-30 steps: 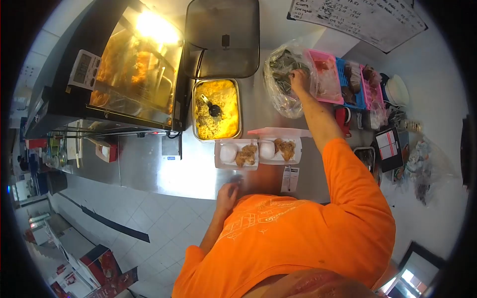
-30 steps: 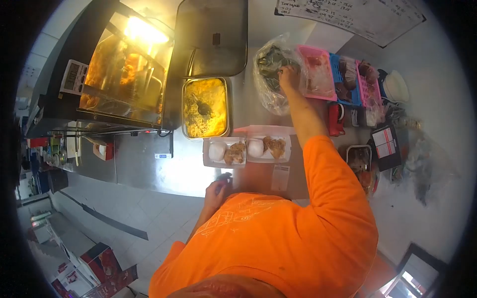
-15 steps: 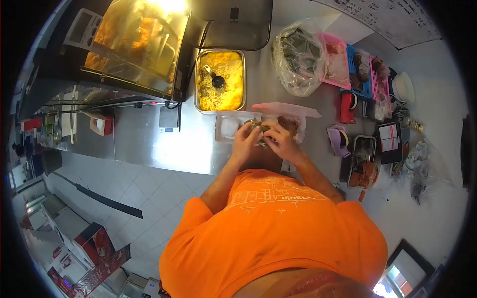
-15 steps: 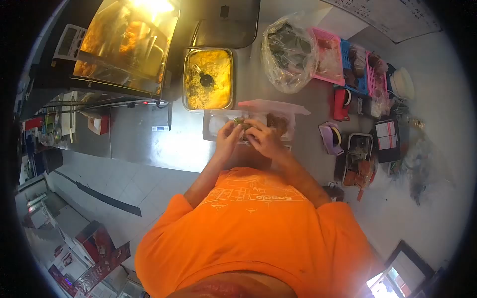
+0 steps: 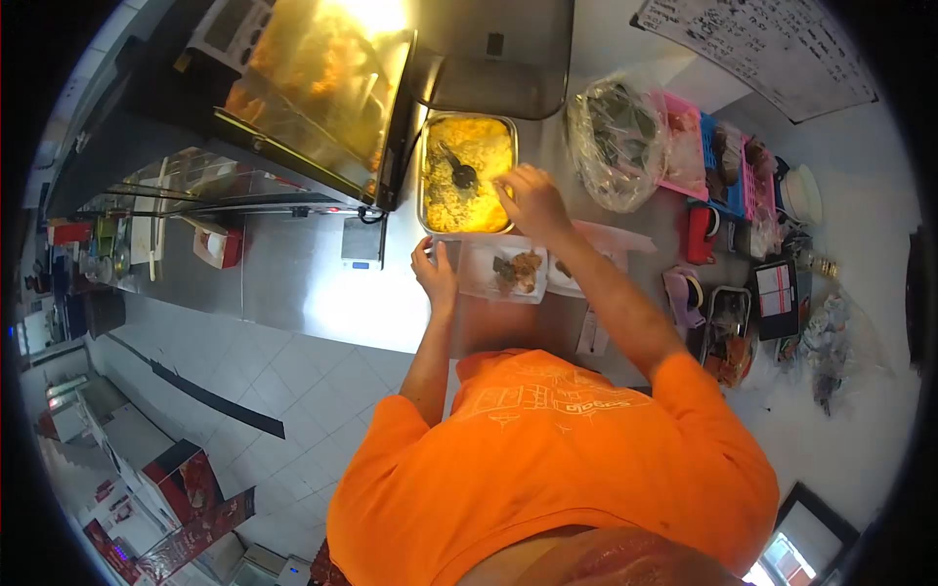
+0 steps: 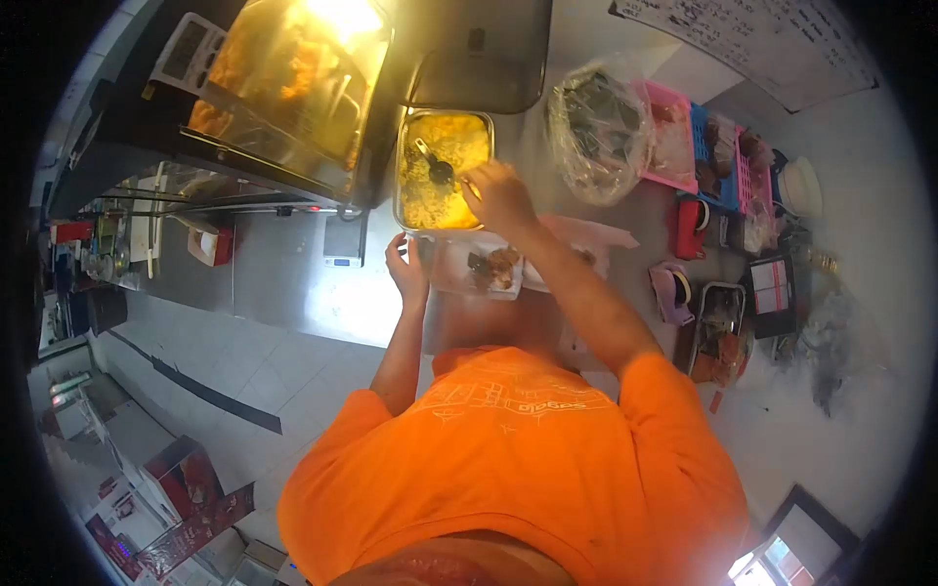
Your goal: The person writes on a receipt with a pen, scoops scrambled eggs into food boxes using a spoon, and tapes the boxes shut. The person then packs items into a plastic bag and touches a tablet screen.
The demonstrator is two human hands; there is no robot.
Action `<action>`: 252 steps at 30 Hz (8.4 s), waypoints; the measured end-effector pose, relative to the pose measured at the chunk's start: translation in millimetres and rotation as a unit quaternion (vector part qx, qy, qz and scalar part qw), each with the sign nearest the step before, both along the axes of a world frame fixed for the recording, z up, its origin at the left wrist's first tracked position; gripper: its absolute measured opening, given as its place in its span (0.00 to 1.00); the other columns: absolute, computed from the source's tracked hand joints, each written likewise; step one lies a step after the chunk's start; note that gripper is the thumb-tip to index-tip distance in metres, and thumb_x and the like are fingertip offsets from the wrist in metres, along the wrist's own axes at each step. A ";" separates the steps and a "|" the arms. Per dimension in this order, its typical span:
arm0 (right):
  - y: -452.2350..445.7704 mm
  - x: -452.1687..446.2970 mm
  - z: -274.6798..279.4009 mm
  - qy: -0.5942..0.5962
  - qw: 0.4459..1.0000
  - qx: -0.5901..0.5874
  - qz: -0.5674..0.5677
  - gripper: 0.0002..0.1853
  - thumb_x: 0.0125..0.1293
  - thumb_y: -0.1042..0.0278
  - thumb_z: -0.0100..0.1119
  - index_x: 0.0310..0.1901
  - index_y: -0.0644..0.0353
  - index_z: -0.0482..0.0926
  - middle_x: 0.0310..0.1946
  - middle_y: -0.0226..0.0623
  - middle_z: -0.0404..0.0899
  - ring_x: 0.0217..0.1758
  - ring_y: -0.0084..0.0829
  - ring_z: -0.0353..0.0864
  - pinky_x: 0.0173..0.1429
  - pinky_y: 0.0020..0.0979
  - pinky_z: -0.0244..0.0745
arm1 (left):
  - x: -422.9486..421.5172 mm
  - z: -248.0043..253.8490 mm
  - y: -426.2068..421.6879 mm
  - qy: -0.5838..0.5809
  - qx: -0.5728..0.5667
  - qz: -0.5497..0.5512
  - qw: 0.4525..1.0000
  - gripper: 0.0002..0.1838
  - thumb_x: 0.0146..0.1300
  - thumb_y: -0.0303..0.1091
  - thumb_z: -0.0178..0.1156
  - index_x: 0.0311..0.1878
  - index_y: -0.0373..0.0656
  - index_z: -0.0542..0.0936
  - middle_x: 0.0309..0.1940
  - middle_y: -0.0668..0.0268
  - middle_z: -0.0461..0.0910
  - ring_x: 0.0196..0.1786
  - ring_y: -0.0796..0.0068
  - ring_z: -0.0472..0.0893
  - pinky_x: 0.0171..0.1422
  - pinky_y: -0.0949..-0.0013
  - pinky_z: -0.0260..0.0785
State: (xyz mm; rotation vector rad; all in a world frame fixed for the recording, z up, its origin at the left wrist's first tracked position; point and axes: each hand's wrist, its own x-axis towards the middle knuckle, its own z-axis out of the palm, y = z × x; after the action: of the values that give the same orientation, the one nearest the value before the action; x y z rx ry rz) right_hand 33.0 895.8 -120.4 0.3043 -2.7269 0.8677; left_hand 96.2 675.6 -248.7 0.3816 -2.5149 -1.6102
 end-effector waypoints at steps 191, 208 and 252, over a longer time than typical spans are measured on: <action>340.6 66.6 -26.5 -0.118 0.884 -0.371 -0.259 0.15 0.69 0.59 0.61 0.37 0.64 0.88 0.29 0.35 0.87 0.29 0.24 0.83 0.38 0.33 0.79 | 92.9 -49.1 -31.5 -0.285 0.287 0.089 0.910 0.34 0.75 0.60 0.46 0.72 0.44 0.63 0.68 0.60 0.68 0.67 0.63 0.68 0.65 0.58 0.65; 810.8 55.9 -187.8 -0.083 0.774 0.075 -0.623 0.32 0.63 0.62 0.61 0.69 0.58 0.68 0.62 0.54 0.74 0.68 0.60 0.67 0.71 0.60 0.59 | 272.9 -39.0 75.0 -0.378 -0.135 0.042 0.915 0.23 0.75 0.51 0.52 0.52 0.36 0.77 0.46 0.55 0.83 0.42 0.66 0.82 0.45 0.63 0.74; 771.2 96.7 -113.6 0.156 0.721 -0.413 -0.534 0.17 0.61 0.57 0.70 0.43 0.64 0.87 0.28 0.38 0.84 0.29 0.26 0.82 0.33 0.28 0.73 | 355.2 -46.2 58.1 -0.371 -0.247 -0.088 0.891 0.20 0.75 0.47 0.53 0.45 0.35 0.79 0.35 0.59 0.84 0.32 0.71 0.79 0.36 0.64 0.71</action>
State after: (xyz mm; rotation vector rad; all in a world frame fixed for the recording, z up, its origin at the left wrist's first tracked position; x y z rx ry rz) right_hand 129.7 1667.0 -234.0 -1.0757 -1.4612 1.2803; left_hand 451.4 733.7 -294.9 0.8457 -3.4764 -0.8709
